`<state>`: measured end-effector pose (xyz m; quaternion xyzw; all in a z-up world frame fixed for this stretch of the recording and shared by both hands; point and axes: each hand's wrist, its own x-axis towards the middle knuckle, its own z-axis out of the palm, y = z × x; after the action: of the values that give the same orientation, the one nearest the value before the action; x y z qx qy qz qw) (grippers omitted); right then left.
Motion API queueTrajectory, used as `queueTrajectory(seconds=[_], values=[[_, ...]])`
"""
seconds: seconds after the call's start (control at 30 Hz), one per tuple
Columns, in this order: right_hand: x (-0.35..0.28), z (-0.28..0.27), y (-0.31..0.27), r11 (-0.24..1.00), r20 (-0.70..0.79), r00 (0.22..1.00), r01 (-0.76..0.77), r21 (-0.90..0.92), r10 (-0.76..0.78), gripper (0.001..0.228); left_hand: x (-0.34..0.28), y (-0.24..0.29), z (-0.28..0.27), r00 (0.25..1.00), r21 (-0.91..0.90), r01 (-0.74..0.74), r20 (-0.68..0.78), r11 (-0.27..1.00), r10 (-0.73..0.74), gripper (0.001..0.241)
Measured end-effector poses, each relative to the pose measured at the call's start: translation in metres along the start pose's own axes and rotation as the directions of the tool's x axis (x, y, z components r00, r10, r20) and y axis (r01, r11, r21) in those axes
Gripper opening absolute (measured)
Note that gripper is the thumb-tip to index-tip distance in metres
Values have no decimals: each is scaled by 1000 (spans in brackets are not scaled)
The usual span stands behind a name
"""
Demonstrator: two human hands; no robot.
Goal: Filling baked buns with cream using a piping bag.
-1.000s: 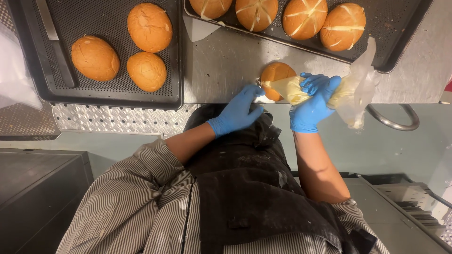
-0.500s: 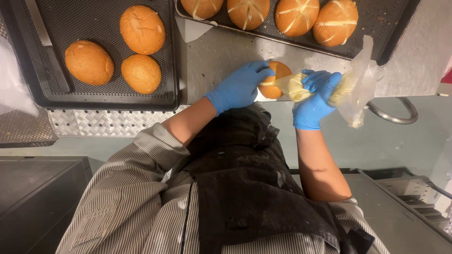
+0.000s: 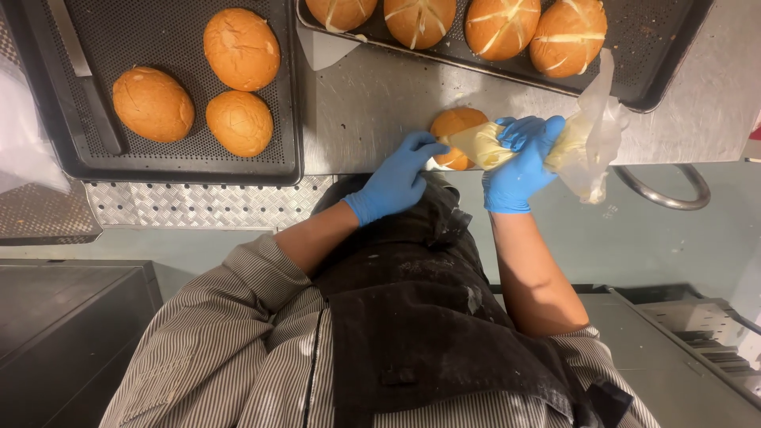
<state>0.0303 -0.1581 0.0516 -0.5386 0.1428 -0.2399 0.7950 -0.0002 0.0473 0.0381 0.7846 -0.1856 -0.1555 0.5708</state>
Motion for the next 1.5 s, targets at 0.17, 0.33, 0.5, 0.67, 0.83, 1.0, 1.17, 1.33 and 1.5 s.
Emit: queueTrajectory(seconds=[0.17,0.33,0.5,0.67,0.83,1.0,1.17,1.33,1.5], values=[[-2,3,-1,999,38,999,-17,47,15,27,1,-27,1,998,-29,35,-59,999,-37,56],[0,3,-2,999,26,999,-22,33,21,29,36,-28,-11,991,104,-78,-103,992,89,64],[3,-5,-8,1000,24,1000,0,8,0,38,54,-26,-16,974,232,-226,36,946,224,62],[2,-5,-9,999,16,999,45,-10,-44,36,46,-2,-27,991,127,-37,132,991,20,52],[-1,-4,-2,1000,-16,1000,27,10,-27,38,22,0,-10,999,71,-22,42,997,19,55],[-2,-1,3,998,-39,998,-56,31,57,30,5,6,-2,999,-16,38,-12,999,-38,55],[2,-4,7,997,-33,998,-47,67,49,17,15,-15,-2,997,-2,23,-74,1000,-23,54],[3,-17,16,997,6,999,-44,62,43,14,59,-21,-14,980,152,-198,-4,968,201,62],[2,-6,-1,1000,15,1000,-18,5,18,22,90,-19,-27,911,264,-371,291,890,293,51]])
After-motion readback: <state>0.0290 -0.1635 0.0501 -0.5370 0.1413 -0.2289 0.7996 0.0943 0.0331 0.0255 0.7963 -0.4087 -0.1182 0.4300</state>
